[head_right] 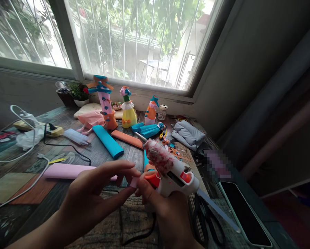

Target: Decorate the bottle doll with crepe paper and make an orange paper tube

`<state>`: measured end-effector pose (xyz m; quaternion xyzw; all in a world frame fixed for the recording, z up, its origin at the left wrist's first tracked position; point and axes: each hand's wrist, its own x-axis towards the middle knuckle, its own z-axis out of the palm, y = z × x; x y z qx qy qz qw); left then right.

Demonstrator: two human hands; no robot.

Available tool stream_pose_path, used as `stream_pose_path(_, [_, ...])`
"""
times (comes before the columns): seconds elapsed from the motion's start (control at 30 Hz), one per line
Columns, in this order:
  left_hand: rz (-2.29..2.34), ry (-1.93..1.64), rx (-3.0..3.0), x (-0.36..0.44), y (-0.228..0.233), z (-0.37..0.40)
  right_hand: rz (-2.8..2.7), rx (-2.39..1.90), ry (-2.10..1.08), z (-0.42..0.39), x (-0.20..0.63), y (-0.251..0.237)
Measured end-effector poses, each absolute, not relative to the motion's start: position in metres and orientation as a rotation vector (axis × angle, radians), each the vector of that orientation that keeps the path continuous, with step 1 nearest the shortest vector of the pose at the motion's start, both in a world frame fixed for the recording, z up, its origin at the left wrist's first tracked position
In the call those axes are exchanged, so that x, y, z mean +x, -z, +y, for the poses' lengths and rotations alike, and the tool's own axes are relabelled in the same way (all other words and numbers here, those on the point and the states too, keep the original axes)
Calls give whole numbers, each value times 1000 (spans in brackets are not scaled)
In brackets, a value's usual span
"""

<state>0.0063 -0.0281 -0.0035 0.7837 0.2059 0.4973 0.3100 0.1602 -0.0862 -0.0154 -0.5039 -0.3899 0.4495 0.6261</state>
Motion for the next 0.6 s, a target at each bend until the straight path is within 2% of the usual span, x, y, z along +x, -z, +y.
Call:
stream_pose_path(0.17, [547,-1307,1999,8,2,-30,-903,-1097,-1085,-87,160,20])
stream_pose_path(0.43, [394,-990,1362,13,-5,-32,-954,-1090,-967,-89,156,20])
stream_pose_path(0.6, [318,-949,1184,10,-9,-25,-854,-1056,-1005,-88,159,14])
